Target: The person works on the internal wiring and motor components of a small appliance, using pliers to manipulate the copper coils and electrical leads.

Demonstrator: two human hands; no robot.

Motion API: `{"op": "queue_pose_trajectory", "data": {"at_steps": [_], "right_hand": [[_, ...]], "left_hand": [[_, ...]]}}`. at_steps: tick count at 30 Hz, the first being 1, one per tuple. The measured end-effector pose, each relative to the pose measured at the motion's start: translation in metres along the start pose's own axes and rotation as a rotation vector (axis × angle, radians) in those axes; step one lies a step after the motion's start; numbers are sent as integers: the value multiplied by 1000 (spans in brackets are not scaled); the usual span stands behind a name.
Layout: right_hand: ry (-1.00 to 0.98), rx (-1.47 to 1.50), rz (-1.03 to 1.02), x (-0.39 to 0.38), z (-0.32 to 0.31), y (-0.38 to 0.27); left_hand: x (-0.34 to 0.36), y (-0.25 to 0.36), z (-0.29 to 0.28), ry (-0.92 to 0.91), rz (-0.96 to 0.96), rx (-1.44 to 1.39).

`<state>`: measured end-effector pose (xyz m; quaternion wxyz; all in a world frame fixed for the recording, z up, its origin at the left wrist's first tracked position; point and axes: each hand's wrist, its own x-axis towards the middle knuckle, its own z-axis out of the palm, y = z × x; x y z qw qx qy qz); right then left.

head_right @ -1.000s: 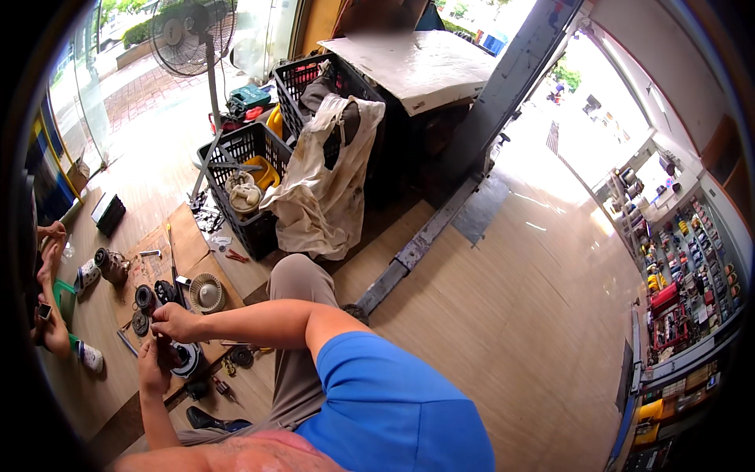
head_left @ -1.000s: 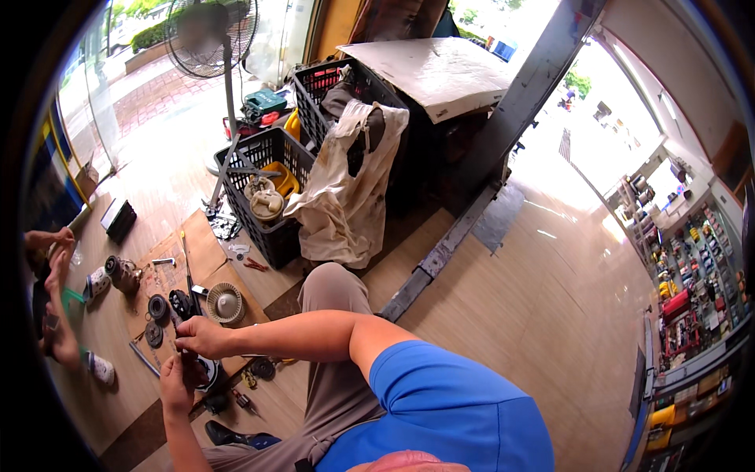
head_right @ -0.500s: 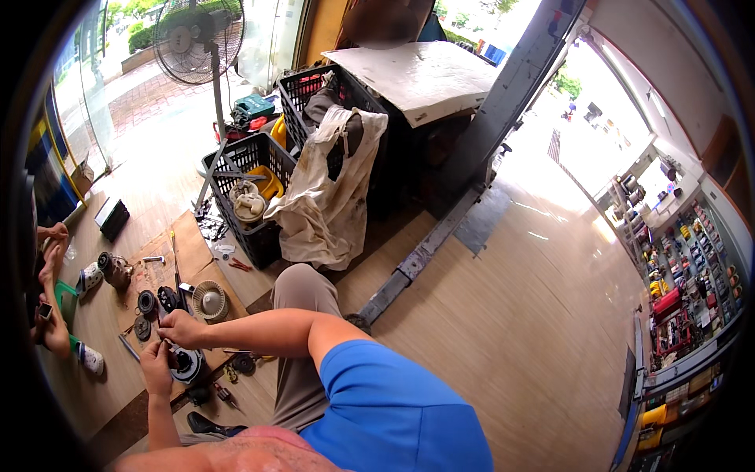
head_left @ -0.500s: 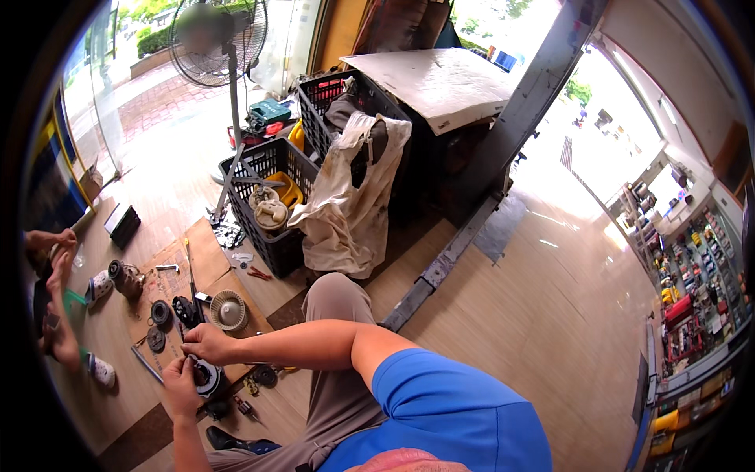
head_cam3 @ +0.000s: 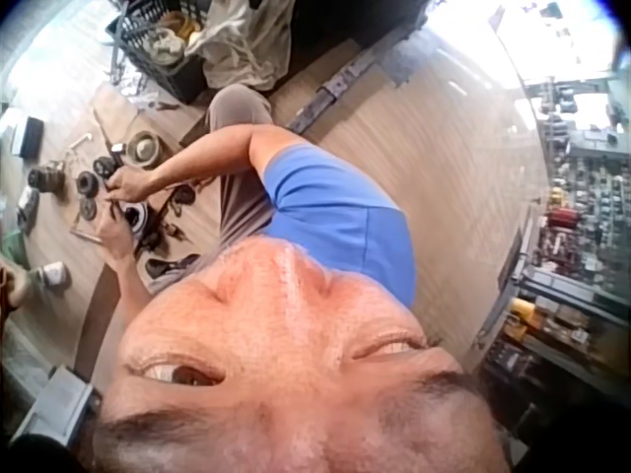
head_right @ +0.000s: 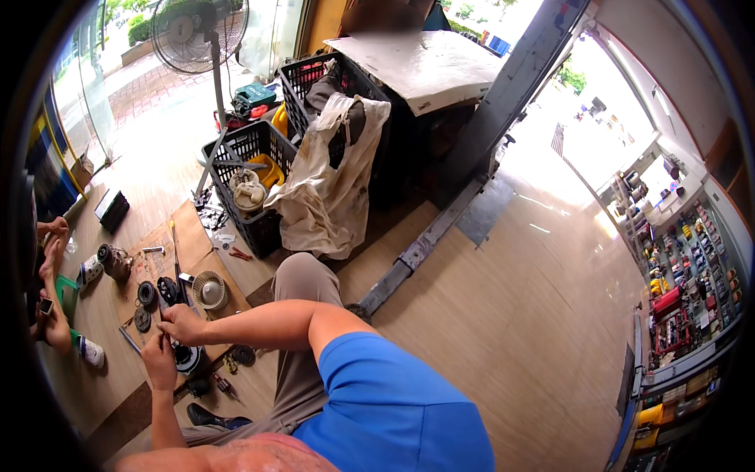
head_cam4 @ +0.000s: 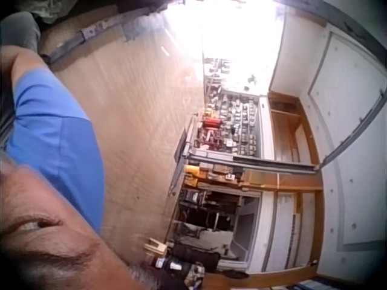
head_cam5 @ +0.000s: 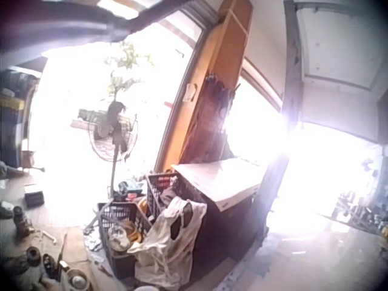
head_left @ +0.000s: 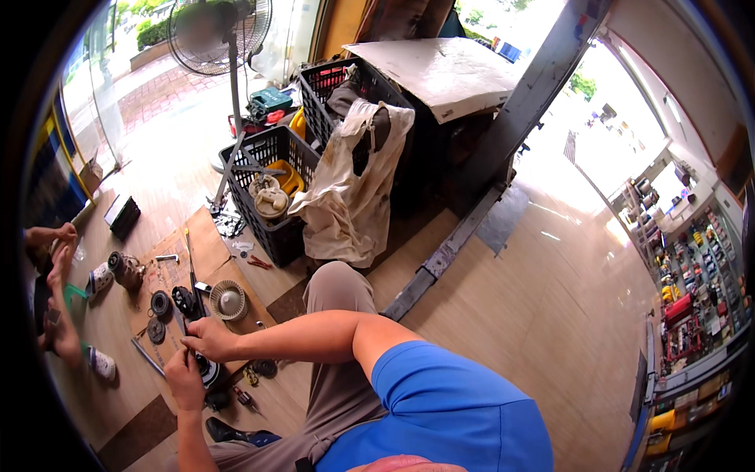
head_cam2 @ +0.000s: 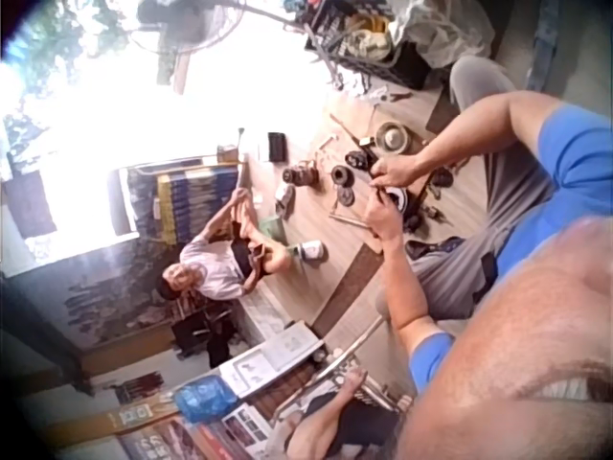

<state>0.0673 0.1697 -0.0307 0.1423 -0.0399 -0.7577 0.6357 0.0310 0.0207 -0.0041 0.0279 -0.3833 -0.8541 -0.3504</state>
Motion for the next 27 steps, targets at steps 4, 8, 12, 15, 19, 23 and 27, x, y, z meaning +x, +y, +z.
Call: {"op": "queue_pose_trajectory", "data": {"at_steps": [4,8,12,15,19,23,27], "right_hand": [[-115,94,8,5,-13,-14],[-161,271,-87,10,-18,-17],[-206,336,-74,10,-19,-17],[-235,334,-18,11,-18,-12],[-114,295,-122,9,-12,-11],[-53,106,10,9,-6,-10],[33,-47,26,8,-2,18]], "left_hand": [[3,-31,0,-265,-353,-866],[-6,-28,-3,-340,-536,-1329],[-7,-11,-5,-347,-539,-1472],[-7,-19,4,-169,-597,-1523],[-3,-25,2,-204,-380,-1251],[-3,-35,-4,-115,-259,-531],[0,7,-2,62,169,156]]}}
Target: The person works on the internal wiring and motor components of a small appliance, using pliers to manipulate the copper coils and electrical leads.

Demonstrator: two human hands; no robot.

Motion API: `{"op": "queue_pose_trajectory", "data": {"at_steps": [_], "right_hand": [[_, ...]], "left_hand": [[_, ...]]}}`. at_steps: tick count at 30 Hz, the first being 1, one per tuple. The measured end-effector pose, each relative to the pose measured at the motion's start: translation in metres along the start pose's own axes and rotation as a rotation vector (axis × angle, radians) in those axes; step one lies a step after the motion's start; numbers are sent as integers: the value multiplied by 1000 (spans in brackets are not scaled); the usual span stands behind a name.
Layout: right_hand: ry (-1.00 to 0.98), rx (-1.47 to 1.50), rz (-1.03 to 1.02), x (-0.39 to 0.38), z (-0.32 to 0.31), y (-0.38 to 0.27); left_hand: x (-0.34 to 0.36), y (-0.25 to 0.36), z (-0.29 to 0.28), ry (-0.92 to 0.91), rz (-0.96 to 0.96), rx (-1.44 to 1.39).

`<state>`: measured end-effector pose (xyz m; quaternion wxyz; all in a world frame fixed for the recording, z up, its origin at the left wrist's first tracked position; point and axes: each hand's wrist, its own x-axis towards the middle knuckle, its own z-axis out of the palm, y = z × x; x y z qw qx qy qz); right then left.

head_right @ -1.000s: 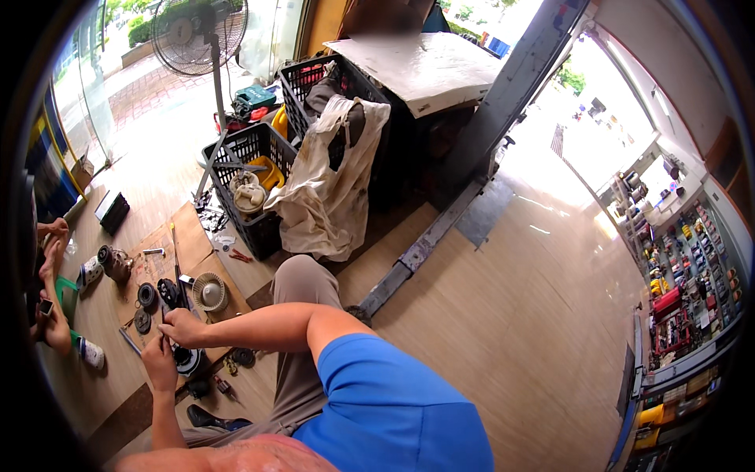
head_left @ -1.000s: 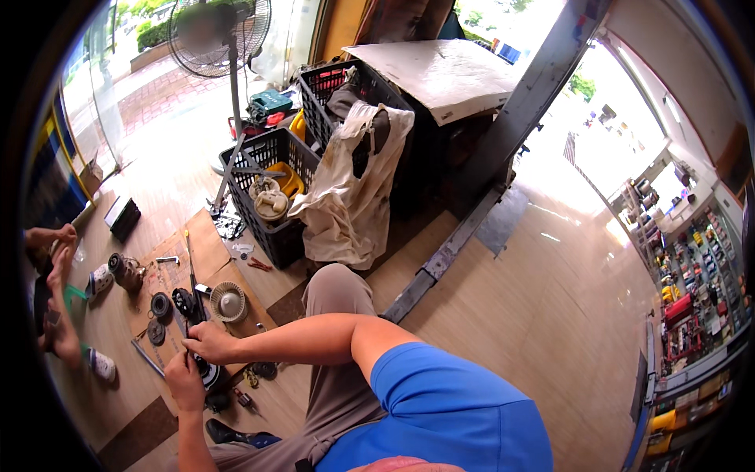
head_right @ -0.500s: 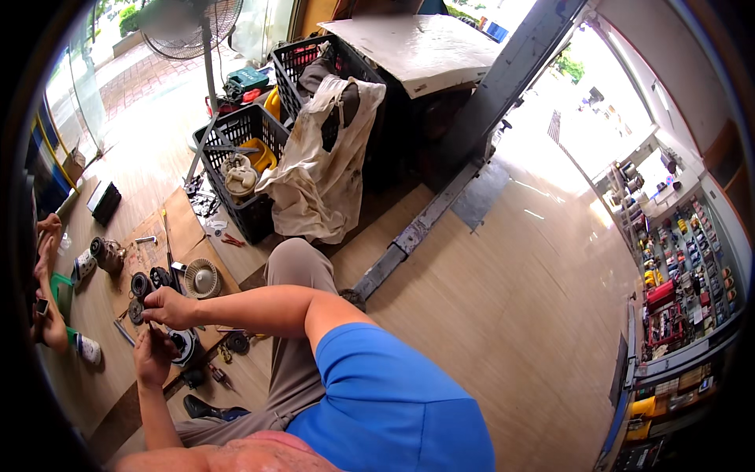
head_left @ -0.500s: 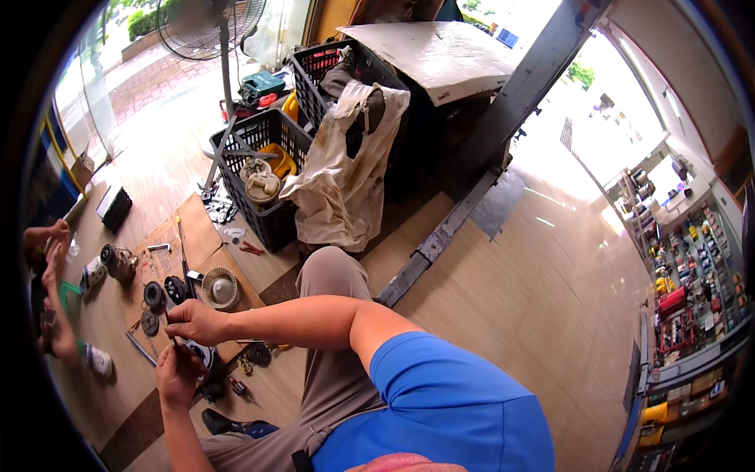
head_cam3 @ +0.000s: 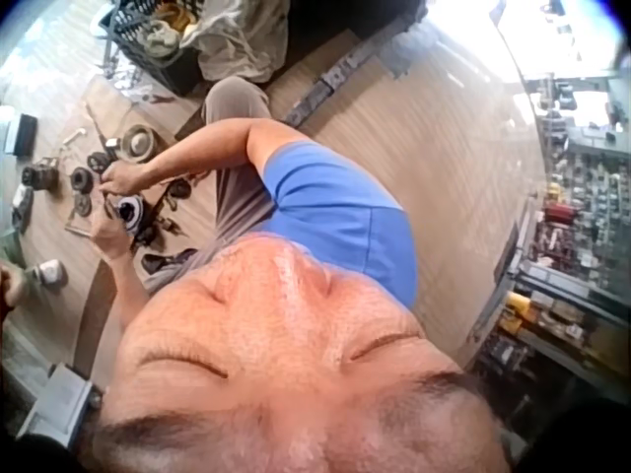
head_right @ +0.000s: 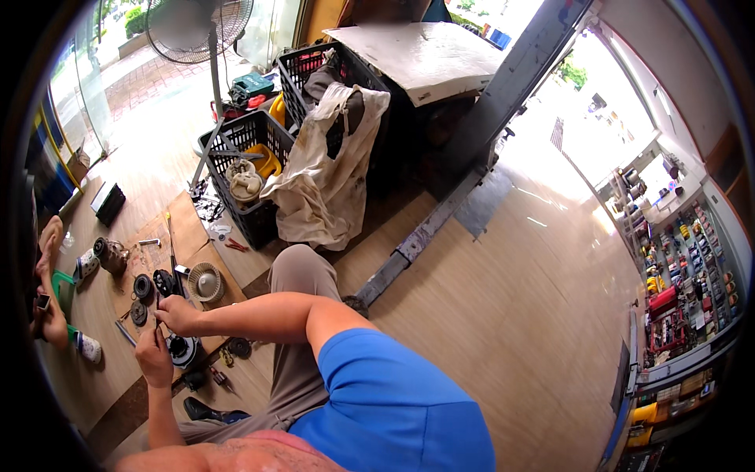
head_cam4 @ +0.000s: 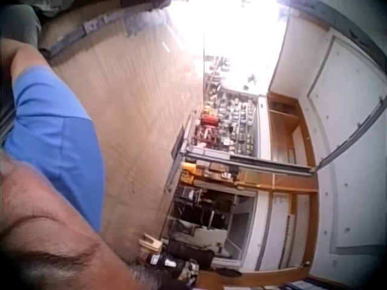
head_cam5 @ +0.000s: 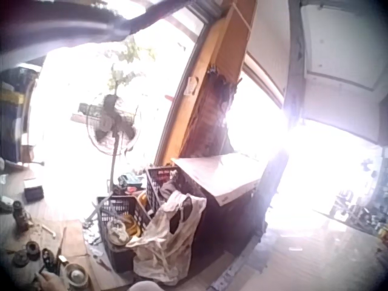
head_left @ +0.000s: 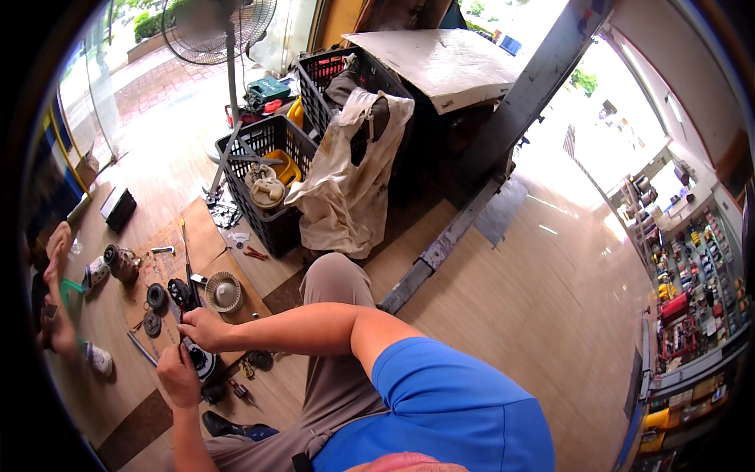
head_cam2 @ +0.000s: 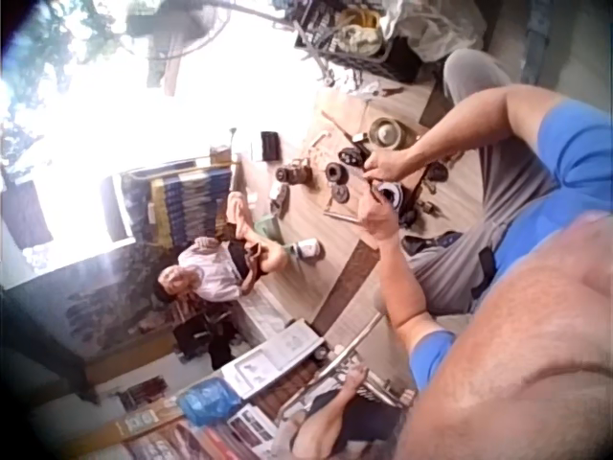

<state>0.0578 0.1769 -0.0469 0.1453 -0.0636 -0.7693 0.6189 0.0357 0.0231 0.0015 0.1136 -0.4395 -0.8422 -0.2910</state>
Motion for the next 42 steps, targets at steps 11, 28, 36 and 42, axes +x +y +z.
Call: {"op": "queue_pose_trajectory", "data": {"at_steps": [11,28,36,42], "right_hand": [[-207,366,-50,-2,-10,-26],[-111,189,-101,-8,-5,-27],[-4,22,2,-18,1,-31],[56,-31,-2,-20,9,-31]], "left_hand": [[-1,-7,-12,-285,-767,-1524],[-7,-29,1,-213,-590,-935],[-12,-16,6,-115,-431,-413],[-9,-1,6,-15,-185,-49]]}}
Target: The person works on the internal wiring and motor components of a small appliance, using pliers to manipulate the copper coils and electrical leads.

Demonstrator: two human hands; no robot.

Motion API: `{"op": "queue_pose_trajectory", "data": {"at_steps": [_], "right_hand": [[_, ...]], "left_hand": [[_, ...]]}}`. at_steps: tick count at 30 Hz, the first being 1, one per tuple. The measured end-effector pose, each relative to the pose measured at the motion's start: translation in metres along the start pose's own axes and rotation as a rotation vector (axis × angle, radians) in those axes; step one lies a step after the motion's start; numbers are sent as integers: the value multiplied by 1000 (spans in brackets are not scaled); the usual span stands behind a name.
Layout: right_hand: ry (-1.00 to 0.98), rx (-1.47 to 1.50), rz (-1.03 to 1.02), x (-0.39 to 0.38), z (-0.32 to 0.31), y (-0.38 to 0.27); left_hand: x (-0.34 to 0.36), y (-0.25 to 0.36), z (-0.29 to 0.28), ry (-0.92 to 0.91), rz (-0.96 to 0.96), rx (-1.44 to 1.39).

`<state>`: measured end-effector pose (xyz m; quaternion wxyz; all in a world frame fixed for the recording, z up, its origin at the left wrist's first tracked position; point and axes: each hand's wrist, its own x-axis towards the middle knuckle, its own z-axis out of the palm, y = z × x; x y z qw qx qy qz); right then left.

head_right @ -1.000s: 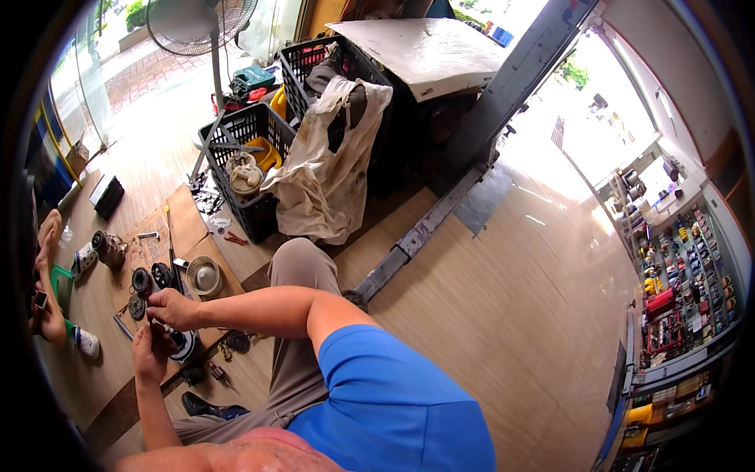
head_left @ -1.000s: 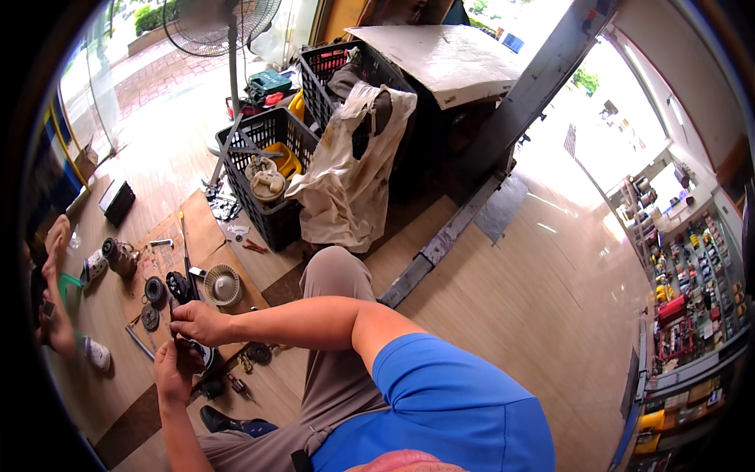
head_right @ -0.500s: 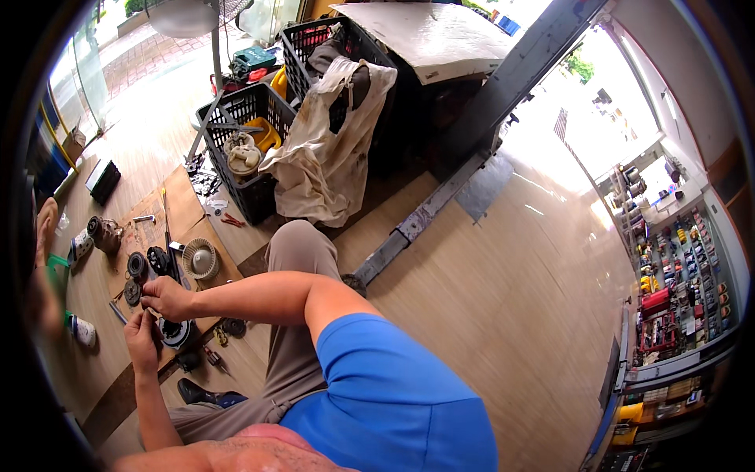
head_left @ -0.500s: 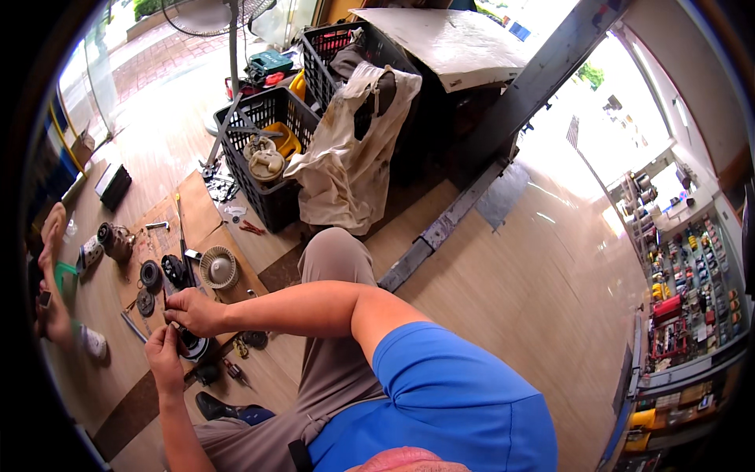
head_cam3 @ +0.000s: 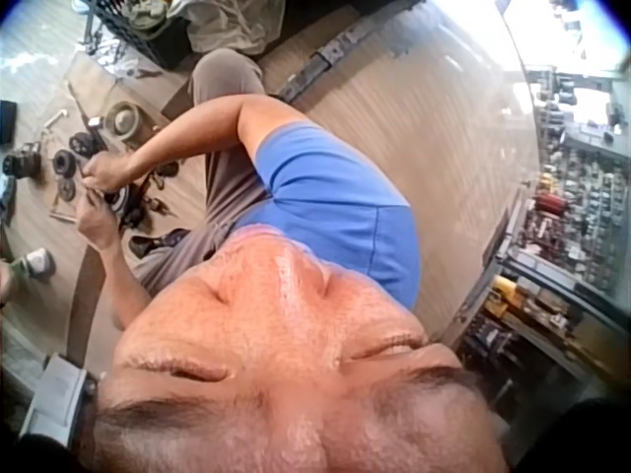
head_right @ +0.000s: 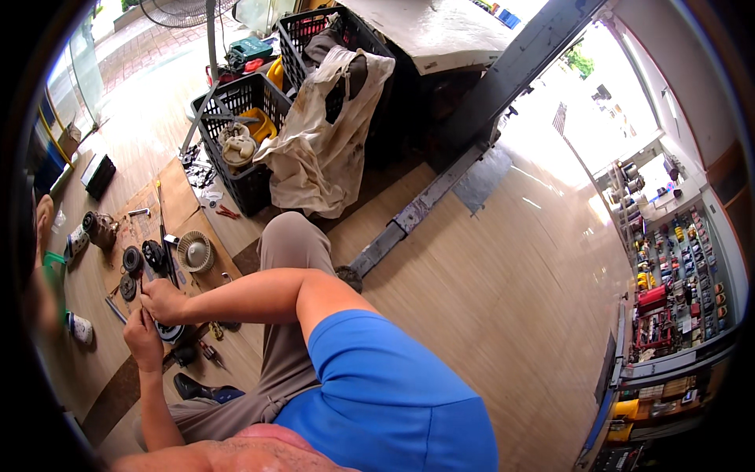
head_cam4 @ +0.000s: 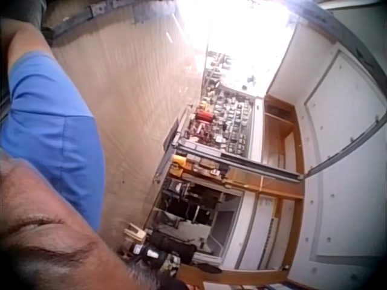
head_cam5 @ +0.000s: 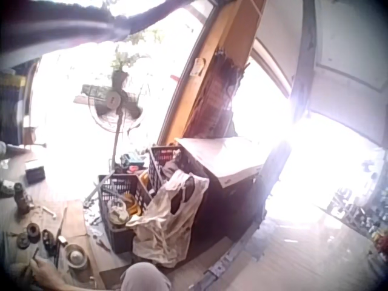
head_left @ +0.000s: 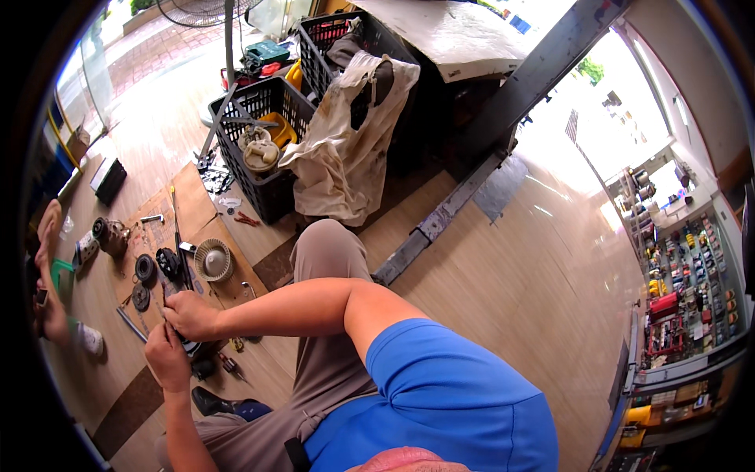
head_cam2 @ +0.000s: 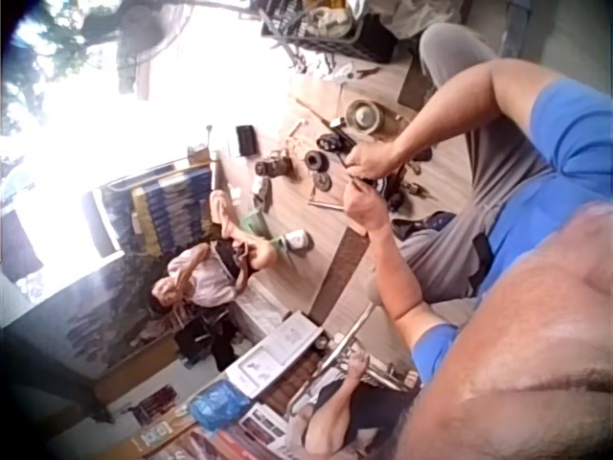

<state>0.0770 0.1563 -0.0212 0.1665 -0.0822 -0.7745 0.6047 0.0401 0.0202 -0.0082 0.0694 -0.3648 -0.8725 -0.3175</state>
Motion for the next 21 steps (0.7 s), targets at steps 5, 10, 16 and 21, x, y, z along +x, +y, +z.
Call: {"op": "queue_pose_trajectory", "data": {"at_steps": [5,10,16,21], "right_hand": [[-6,29,-34,6,-5,0],[-95,276,28,20,-6,5],[-236,455,74,21,-17,-7],[-263,550,41,19,-12,-1]], "left_hand": [[3,0,-1,-13,-57,-69],[8,-24,-4,-298,-326,-859],[3,-19,-13,-400,-626,-1377],[2,-20,-9,-389,-679,-1482]]}}
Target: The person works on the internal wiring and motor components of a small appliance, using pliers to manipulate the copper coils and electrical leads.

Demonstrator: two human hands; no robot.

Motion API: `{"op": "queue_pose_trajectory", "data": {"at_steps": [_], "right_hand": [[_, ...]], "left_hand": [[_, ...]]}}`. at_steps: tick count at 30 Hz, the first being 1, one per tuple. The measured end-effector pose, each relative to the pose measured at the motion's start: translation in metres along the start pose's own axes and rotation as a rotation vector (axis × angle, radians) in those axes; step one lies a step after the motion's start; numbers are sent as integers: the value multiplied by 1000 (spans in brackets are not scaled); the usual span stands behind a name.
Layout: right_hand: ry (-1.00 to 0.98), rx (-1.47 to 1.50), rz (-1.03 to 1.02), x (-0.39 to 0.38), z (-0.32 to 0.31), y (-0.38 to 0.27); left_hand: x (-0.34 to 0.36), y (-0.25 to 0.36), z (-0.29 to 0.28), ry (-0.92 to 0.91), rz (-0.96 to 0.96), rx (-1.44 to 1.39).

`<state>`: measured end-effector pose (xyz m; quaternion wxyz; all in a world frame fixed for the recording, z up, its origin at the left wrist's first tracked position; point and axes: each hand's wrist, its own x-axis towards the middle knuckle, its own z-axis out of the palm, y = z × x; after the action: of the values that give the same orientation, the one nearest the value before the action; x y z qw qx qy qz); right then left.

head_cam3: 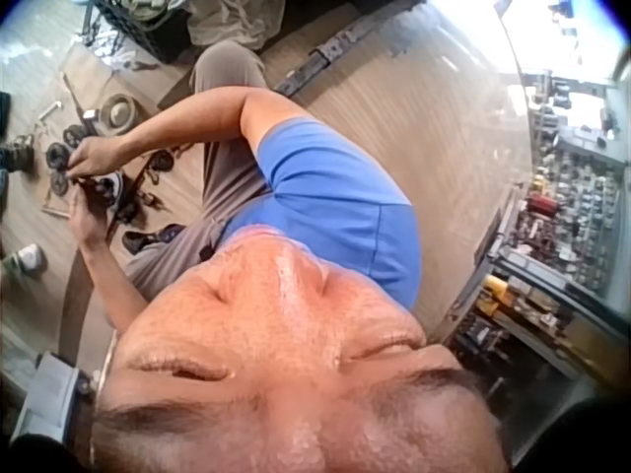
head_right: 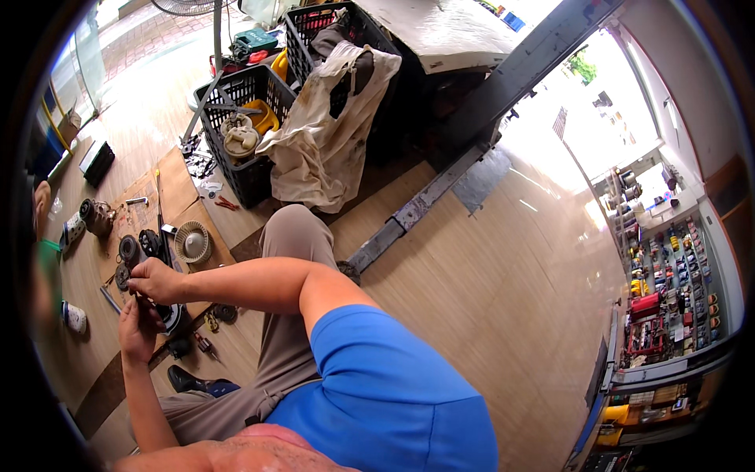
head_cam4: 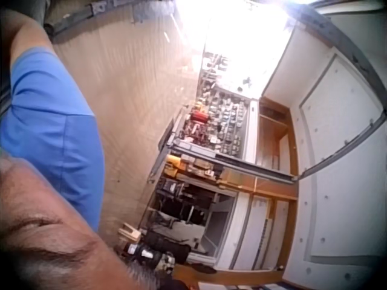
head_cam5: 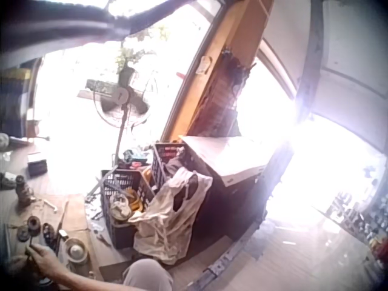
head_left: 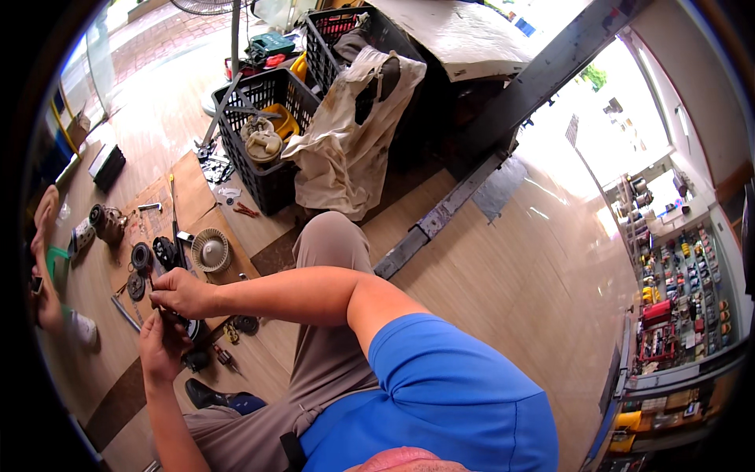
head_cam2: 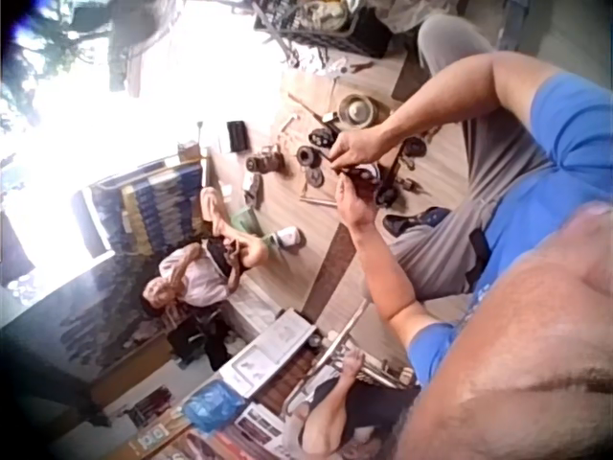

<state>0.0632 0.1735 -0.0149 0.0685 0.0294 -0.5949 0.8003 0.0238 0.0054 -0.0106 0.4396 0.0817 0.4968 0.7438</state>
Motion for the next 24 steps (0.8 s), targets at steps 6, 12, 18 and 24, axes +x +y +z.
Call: {"op": "queue_pose_trajectory", "data": {"at_steps": [6,12,18,24], "right_hand": [[7,-78,-45,3,2,4],[152,-167,-16,-4,9,6],[251,-327,64,-10,12,7],[152,-277,35,-4,3,3]], "left_hand": [[3,-3,-7,17,119,57],[7,-6,-10,205,255,591],[4,-4,14,304,605,1376],[7,3,2,147,481,1120]]}}
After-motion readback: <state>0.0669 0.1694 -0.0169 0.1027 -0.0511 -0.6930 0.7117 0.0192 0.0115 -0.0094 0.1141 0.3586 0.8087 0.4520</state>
